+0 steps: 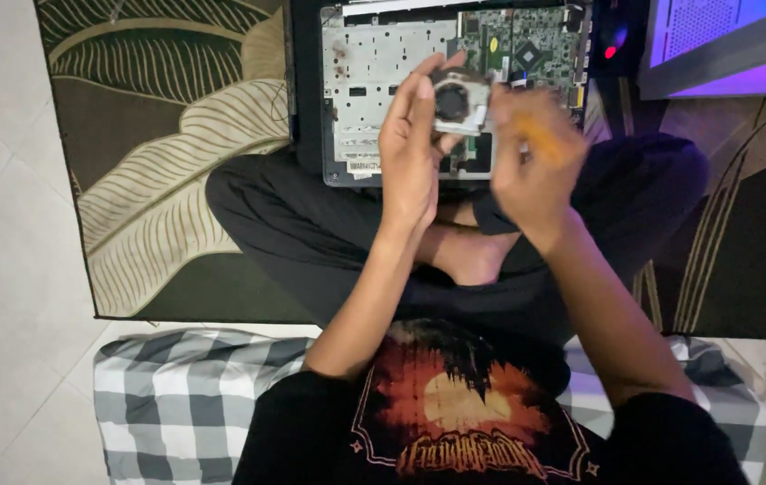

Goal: Disassembling a laptop to remove internal components including the cooling fan and RAM modules using a screwdriver and prying tool.

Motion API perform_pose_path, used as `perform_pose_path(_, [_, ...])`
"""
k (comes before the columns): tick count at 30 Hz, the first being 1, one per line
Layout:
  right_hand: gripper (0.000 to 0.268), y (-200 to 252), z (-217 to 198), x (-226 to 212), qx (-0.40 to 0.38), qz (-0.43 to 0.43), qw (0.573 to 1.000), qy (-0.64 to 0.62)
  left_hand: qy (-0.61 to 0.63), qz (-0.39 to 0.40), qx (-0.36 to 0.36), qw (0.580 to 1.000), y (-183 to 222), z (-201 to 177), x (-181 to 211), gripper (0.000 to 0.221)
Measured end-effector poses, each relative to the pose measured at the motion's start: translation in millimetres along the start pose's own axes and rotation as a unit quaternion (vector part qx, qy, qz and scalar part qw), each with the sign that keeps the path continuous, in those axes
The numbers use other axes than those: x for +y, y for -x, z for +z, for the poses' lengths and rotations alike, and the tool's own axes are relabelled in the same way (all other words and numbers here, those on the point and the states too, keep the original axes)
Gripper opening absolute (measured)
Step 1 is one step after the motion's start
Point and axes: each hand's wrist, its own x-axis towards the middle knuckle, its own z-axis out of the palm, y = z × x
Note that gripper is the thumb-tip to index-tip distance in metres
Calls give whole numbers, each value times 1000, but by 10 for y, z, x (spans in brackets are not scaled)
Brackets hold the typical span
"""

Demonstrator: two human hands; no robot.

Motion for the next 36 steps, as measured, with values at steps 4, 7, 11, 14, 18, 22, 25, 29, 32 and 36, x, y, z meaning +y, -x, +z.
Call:
perform_pose_path(4, [19, 63, -109, 79, -71, 40, 996, -38, 18, 38, 1, 999, -3, -102, 65, 40])
perform_pose_path(7, [15, 113, -114, 122, 32, 96, 993, -66, -7, 35, 26, 999, 14, -54, 62, 40])
perform_pose_path(11, [11, 284, -134, -41, -123, 135, 975, -123, -41, 16, 23, 999, 7, 49, 48, 44])
perform_pose_path(14, [10, 510, -296, 36, -129, 235, 936, -230, -8, -12, 30, 999, -39, -32, 33, 47])
perform_pose_path(18, [14, 816, -581, 426, 91, 311, 914, -246, 38, -33, 16, 999, -223, -70, 52, 60])
perform_pose_path(22, [18, 1097, -806, 694, 170, 339, 916, -130, -7, -37, 5, 999, -528, 12, -57, 55])
perform_pose_path(25, [15, 1383, -878, 932, 174, 358, 913, -88, -120, 28, -81, 989, -868, 92, -136, 56])
perform_pose_path(29, [18, 1523, -791, 1109, 154, 329, 931, -21, -258, 122, -174, 942, -1479, 215, -315, 48])
perform_pose_path(32, [16, 1533, -723, 1138, 150, 320, 935, -2, -265, 145, -213, 929, -1977, 262, -516, 43])
perform_pose_path(36, [14, 1545, -712, 1158, 140, 328, 933, 39, -435, 328, -158, 823, -2427, 546, -562, 26])
